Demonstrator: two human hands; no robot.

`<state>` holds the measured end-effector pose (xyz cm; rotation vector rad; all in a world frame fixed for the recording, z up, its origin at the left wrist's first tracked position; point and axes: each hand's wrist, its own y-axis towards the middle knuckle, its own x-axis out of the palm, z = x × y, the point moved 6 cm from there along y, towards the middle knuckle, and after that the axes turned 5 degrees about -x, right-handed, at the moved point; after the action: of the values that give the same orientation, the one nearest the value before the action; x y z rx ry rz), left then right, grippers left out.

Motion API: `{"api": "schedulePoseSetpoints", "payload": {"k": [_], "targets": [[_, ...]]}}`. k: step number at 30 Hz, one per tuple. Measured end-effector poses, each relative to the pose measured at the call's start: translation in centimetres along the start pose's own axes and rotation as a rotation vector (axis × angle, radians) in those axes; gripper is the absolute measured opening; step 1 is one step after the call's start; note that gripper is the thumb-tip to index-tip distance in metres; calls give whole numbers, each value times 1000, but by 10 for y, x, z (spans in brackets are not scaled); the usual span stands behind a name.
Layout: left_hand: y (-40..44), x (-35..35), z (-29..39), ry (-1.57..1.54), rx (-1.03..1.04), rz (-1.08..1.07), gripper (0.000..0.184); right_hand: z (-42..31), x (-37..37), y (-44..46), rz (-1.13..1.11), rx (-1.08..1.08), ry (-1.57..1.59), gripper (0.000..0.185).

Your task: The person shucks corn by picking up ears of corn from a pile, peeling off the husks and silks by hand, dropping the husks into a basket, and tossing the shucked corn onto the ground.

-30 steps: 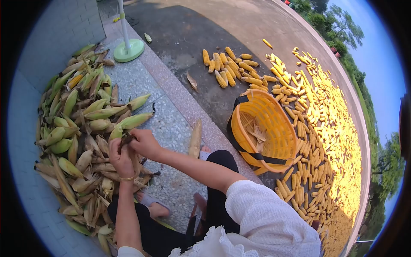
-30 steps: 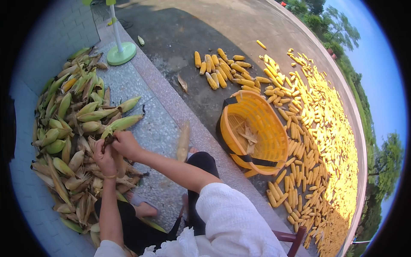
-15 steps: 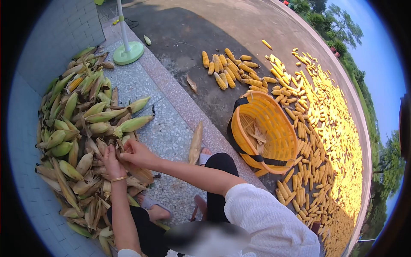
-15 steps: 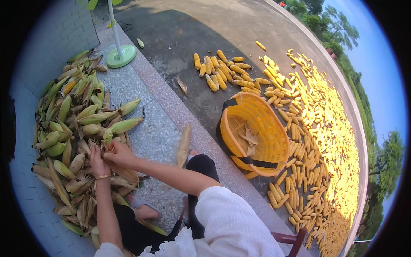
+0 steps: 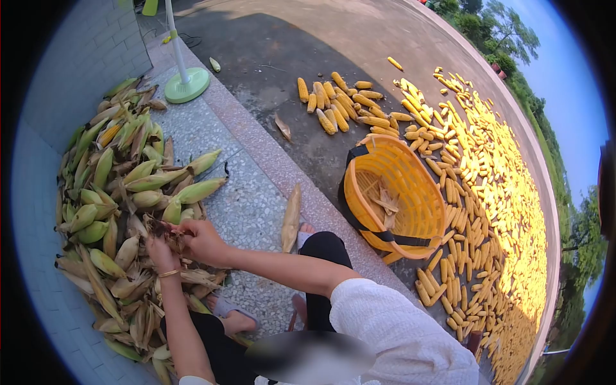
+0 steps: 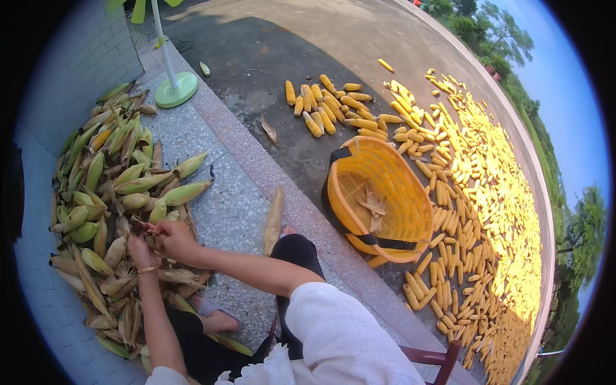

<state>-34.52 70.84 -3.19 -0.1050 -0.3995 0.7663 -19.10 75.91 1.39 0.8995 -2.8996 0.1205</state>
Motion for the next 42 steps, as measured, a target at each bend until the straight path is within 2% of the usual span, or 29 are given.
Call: {"api": "schedulePoseSetpoints", "payload": {"k": [3,5,7,9,10,11,12,13,15,19,21,22,24,25,26,27,28,32,34,36,37,38,39,41,42], "targets": [[14,-33,6,-53,-131,32,8,-13,5,-22,-137,-56,8,13],[11,-42,16,-1,-97,106,8,-31,6,-34,-187,-522,-245,14],[4,-38,18,-43,-105,62,9,-25,7,-34,-206,-503,-247,16],[1,-35,5,-69,-112,-4,15,-51,9,-40,-194,-736,-336,17],[8,-42,-13,-31,-184,6,18,-46,12,-37,-188,-737,-336,17],[18,-53,-34,7,-255,18,21,-34,21,-31,-253,-659,-173,12],[29,-60,-51,-165,-234,14,24,-22,30,-26,-318,-578,-9,8],[27,-58,-47,-164,-234,13,24,-21,34,-25,-317,-579,-9,8],[19,-50,-38,-239,-321,-32,24,-7,44,-17,-311,-160,295,5],[29,-66,-43,-215,-277,51,27,-9,60,-12,-319,-134,397,10],[45,-89,-58,-194,-287,88,27,14,68,-7,-222,-74,390,11],[55,-104,-63,-177,-297,126,28,15,72,-9,-222,-79,391,11],[71,-136,-63,-252,-361,128,28,10,72,-18,-101,-272,168,15],[71,-141,-65,-328,-429,131,28,11,72,-25,-99,-271,173,15],[59,-136,-45,-249,-470,225,31,10,77,-33,-182,-213,127,16],[66,-149,-35,-212,-461,215,31,7,81,-43,-265,-153,81,17],[79,-170,-25,-178,-453,203,31,-5,78,-54,-211,-144,137,18],[114,-231,-2,-274,-472,204,32,-38,65,-73,-283,-266,27,17],[130,-269,7,-203,-356,309,31,-66,44,-88,-318,-275,50,15],[142,-296,17,-188,-334,363,31,-76,22,-100,-348,-291,60,14],[137,-310,20,-170,-313,429,31,-80,14,-108,-357,-386,53,13],[120,-307,21,-314,-391,362,31,-85,6,-116,-366,-484,42,12],[130,-298,12,-318,-390,350,31,-89,-8,-116,-362,-492,33,12],[130,-309,9,-75,-228,406,30,-88,-6,-128,-525,-466,-167,12],[131,-299,7,-143,-186,368,29,-75,-4,-126,-612,-443,-234,17]]}}
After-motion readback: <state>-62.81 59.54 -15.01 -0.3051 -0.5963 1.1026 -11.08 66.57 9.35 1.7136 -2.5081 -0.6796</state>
